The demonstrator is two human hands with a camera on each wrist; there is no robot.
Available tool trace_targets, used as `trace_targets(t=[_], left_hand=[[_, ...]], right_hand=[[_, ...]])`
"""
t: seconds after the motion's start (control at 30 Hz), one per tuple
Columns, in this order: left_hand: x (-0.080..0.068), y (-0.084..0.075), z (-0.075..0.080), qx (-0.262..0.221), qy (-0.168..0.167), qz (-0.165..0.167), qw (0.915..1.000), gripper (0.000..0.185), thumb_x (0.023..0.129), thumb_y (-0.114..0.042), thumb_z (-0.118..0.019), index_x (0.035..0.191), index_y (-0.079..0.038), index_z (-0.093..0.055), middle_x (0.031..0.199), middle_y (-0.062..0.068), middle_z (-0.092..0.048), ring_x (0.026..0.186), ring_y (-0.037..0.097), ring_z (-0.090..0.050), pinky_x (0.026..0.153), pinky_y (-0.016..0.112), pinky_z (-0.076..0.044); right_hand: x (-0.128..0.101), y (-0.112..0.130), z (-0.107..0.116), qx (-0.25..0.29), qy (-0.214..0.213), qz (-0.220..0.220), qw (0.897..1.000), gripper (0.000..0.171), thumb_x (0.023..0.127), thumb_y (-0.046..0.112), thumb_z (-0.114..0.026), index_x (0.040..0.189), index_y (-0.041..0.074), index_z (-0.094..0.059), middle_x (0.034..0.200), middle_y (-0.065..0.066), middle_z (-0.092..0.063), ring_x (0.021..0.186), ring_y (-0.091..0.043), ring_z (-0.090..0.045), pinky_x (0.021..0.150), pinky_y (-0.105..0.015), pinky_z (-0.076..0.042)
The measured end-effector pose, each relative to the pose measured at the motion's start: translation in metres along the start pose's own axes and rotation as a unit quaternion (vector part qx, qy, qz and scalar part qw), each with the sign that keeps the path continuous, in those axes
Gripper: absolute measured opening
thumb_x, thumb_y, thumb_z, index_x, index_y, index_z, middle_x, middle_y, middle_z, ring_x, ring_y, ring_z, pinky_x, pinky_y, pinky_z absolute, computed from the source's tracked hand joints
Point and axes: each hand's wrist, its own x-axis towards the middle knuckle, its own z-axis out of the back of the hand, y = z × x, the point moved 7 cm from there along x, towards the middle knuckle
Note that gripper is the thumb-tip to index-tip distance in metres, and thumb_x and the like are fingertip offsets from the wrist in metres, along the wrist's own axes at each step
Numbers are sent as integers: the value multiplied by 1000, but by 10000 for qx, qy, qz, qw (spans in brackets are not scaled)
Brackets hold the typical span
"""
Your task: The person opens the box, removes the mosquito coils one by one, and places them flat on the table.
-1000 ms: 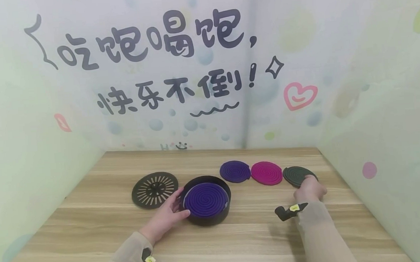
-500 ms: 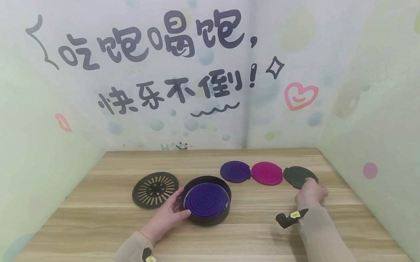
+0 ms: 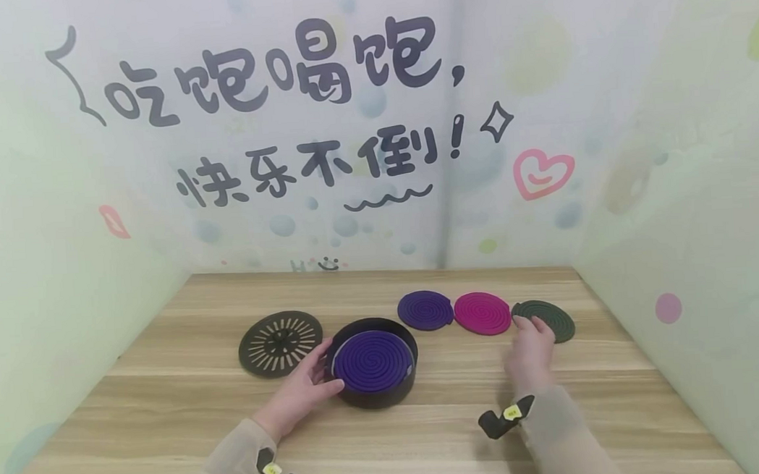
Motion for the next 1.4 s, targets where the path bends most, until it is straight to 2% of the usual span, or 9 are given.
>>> trace_targets(t=[0.07,0.17,0.33,0.5,0.67,0.93,1.07,1.2,1.4], left_hand=[[0,0,0,4,2,2,10000,87,85,-19,-75,152,-4,-21,153,26,-23,138,43,-27,111,52,-27],[0,0,0,4,8,6,10000,87,85,-19,-75,152,-4,-21,153,26,-22,138,43,-27,111,52,-28],[0,0,0,-80,25,-3,10000,87,85,-17,-74,152,-4,-21,154,26,-22,139,42,-27,112,51,-27],[0,1,-1,-120,28,-18,9999,86,86,-16,-74,152,-4,-20,154,26,-22,139,42,-26,112,52,-26],[-1,2,-1,-81,16,1,10000,86,86,-16,-74,152,-4,-20,153,27,-22,139,43,-26,112,52,-26],[-1,1,0,-68,-27,17,10000,87,86,-16,-74,152,-4,-20,153,26,-23,139,42,-27,112,51,-26],[0,2,0,-91,-6,34,10000,88,85,-16,-74,152,-4,-19,153,26,-22,139,42,-26,112,52,-26],[1,5,0,-103,38,58,9999,89,85,-19,-75,153,-5,-19,154,25,-21,140,41,-25,113,51,-24],[2,6,-1,-44,92,45,9999,92,84,-23,-76,153,-5,-17,154,25,-21,140,41,-24,113,50,-24]], right_hand=[[-8,-2,-14,-188,433,27,9989,69,100,19,-44,153,2,-4,156,-14,-14,137,-22,-27,114,-30,-23],[-19,-5,-35,-353,1051,30,9938,68,101,18,-43,152,-1,-3,158,-17,-8,143,-28,-17,118,-36,-18],[-38,-12,-67,-581,1865,70,9807,59,102,10,-42,148,-7,-11,150,-22,-20,139,-34,-24,117,-39,-22],[-54,-21,-93,-596,2422,-47,9684,53,101,5,-42,145,-9,-18,142,-21,-30,128,-28,-37,114,-39,-28],[-67,-29,-112,-759,2721,-42,9593,50,99,2,-46,141,-12,-23,139,-24,-36,120,-24,-45,112,-41,-31],[-80,-38,-136,-1013,3239,142,9405,48,96,-1,-47,138,-13,-27,141,-32,-34,134,-42,-33,113,-46,-28],[-85,-40,-144,-1639,3234,427,9310,45,95,1,-51,136,-10,-35,138,-30,-41,129,-38,-41,111,-48,-31],[-89,-40,-150,-2503,3138,837,9121,43,95,5,-56,134,-6,-42,134,-26,-48,124,-34,-46,108,-50,-33],[-95,-42,-156,-2989,3221,980,8929,47,93,7,-58,135,-7,-41,134,-26,-49,126,-38,-45,107,-53,-34]])
